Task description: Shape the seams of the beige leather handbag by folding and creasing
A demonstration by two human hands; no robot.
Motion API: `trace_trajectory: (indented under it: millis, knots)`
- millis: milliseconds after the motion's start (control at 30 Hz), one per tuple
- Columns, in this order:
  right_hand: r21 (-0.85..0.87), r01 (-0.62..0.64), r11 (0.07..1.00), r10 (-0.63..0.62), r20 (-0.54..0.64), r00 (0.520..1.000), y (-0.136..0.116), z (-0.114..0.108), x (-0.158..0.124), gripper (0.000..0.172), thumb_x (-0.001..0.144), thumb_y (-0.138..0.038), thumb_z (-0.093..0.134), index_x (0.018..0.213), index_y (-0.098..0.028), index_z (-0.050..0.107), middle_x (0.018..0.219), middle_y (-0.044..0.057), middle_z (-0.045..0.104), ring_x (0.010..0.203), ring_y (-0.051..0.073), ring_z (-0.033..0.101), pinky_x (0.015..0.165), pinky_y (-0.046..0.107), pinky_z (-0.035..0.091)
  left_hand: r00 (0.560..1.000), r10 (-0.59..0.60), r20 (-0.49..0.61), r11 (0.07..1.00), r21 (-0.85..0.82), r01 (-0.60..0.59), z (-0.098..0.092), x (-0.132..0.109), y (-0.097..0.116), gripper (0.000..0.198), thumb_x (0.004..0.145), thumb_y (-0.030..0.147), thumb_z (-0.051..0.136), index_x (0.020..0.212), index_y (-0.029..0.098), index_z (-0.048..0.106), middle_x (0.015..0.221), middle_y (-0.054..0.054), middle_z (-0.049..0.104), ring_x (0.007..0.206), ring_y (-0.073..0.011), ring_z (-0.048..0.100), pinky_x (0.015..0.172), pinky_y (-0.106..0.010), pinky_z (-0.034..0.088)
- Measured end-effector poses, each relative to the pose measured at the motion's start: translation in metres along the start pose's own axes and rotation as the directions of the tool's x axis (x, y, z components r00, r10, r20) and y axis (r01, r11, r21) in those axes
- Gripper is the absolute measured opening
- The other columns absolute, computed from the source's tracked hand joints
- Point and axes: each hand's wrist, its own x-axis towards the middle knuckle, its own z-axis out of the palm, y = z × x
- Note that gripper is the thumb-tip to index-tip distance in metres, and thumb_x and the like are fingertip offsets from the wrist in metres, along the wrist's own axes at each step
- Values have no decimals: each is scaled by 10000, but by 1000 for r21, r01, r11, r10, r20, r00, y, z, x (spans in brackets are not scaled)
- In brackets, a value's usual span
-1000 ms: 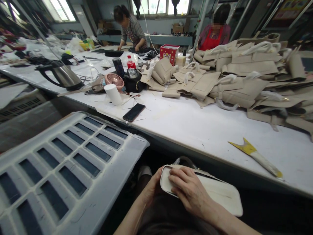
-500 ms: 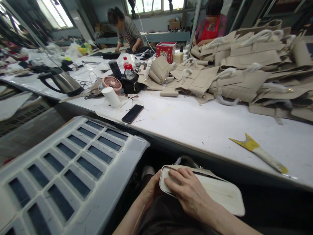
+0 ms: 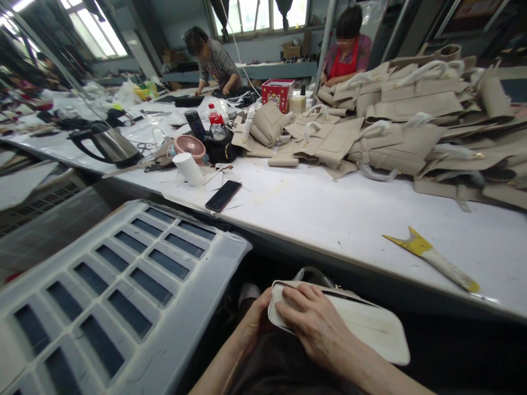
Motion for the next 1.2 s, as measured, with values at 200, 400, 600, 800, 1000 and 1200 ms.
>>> trace_trajectory:
  millis: [200,400,600,800,1000,1200]
  knots:
    - [8,1,1000,-1,17,1000,1,-1,2,185,956,-172,444,1080,-223,571,1137,61,565,1005,244,448,902,423,354,990,69,121,995,69,-78,0,5,7,357,982,312,481,1284,143,570,1156,-97,620,1126,-277,539,994,-389,416]
    - [36,-6,999,6,0,1000,0,0,2,228,945,-154,462,1131,-230,569,1194,65,562,1051,252,453,941,439,357,984,80,156,989,111,-98,6,3,16,388,940,295,518,1291,133,562,1205,-117,606,1142,-297,538,1011,-385,401]
    - [76,-11,997,13,-17,1000,4,0,1,340,914,-108,481,1215,-244,561,1281,66,554,1119,258,450,958,447,363,989,89,117,977,181,-109,3,4,14,444,907,361,573,1299,155,562,1270,-113,580,1211,-316,495,1054,-388,366]
    - [116,-9,993,16,-58,998,6,4,3,429,866,-56,494,1249,-241,550,1330,47,535,1135,248,450,985,445,363,985,161,60,922,348,-172,4,9,13,416,908,353,595,1274,157,578,1252,-108,592,1164,-304,520,1047,-398,376]
    - [131,-51,990,60,-64,996,6,8,1,324,924,-117,498,1226,-225,548,1281,40,566,1132,243,448,1000,446,372,993,41,112,991,119,-55,4,4,12,461,934,351,563,1343,144,520,1289,-128,567,1206,-309,506,1059,-399,368]
    - [98,-59,993,70,-105,992,2,9,-3,252,932,-151,531,1170,-210,586,1227,53,600,1088,244,472,985,452,395,997,-53,61,997,-51,56,-13,-3,1,509,951,426,552,1404,212,464,1395,-115,498,1226,-291,494,946,-370,459]
